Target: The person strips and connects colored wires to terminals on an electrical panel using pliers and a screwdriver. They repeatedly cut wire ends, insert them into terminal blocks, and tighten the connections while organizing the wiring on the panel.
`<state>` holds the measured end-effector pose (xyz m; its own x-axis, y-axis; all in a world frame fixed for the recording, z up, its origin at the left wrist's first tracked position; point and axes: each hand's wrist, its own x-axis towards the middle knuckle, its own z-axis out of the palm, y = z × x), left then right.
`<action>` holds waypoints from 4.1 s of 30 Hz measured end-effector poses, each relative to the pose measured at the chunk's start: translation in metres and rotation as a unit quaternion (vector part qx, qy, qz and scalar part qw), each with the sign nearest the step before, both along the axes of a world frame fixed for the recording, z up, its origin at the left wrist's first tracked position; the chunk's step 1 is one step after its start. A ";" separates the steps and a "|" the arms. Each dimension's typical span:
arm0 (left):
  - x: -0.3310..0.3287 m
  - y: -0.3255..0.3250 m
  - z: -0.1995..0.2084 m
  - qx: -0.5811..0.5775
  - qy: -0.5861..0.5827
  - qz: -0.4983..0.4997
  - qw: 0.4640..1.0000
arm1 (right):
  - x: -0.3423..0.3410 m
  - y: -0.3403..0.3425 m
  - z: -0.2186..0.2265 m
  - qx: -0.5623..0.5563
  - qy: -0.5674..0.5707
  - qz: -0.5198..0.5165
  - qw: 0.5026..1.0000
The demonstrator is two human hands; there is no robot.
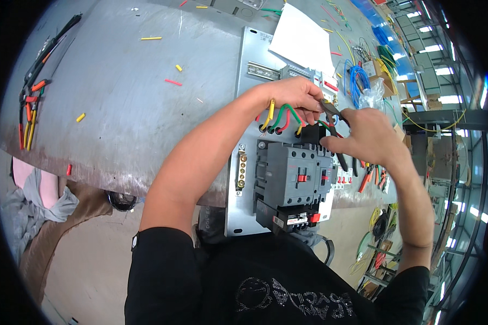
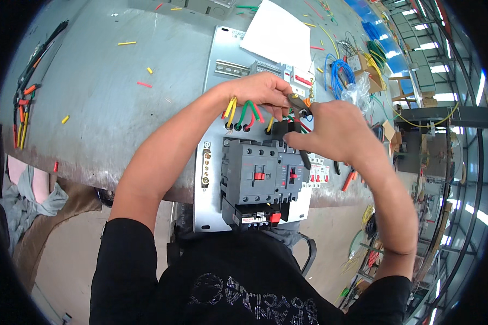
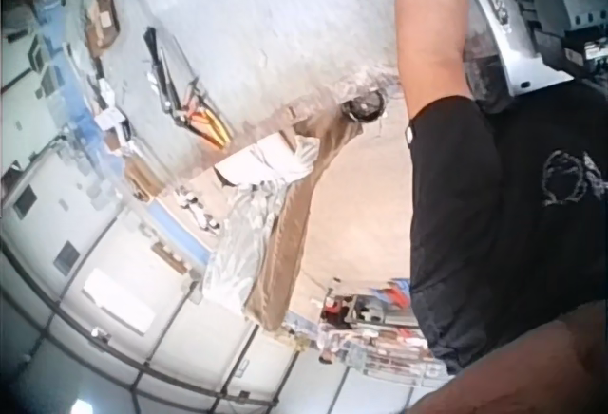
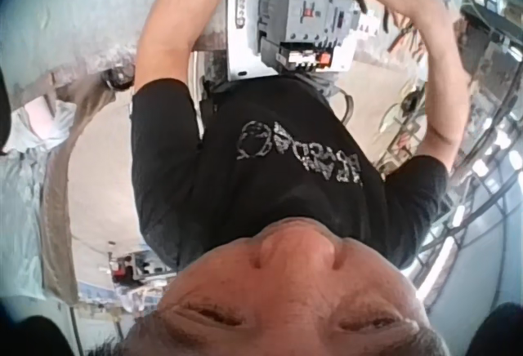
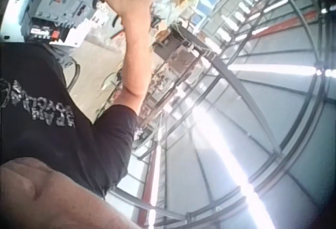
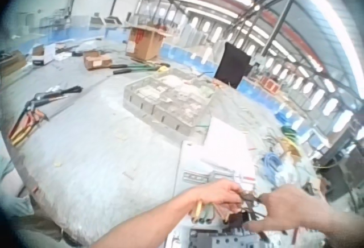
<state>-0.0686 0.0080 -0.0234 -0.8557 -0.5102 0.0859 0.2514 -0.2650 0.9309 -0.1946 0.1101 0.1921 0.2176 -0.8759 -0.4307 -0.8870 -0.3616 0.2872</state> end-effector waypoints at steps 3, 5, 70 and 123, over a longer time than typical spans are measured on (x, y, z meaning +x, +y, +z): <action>-0.001 0.004 0.004 -0.011 -0.010 0.015 1.000 | 0.003 0.013 -0.013 -0.047 -0.031 -0.079 0.995; 0.000 0.003 0.005 -0.012 -0.018 0.016 1.000 | 0.005 0.024 -0.027 -0.089 -0.041 -0.096 0.991; -0.005 0.002 -0.008 0.046 0.043 -0.023 0.998 | -0.087 -0.069 -0.077 0.190 -0.392 -0.264 0.861; -0.020 0.042 0.095 -0.508 -0.279 0.126 0.805 | -0.203 -0.030 -0.079 -0.047 -0.559 -0.072 0.825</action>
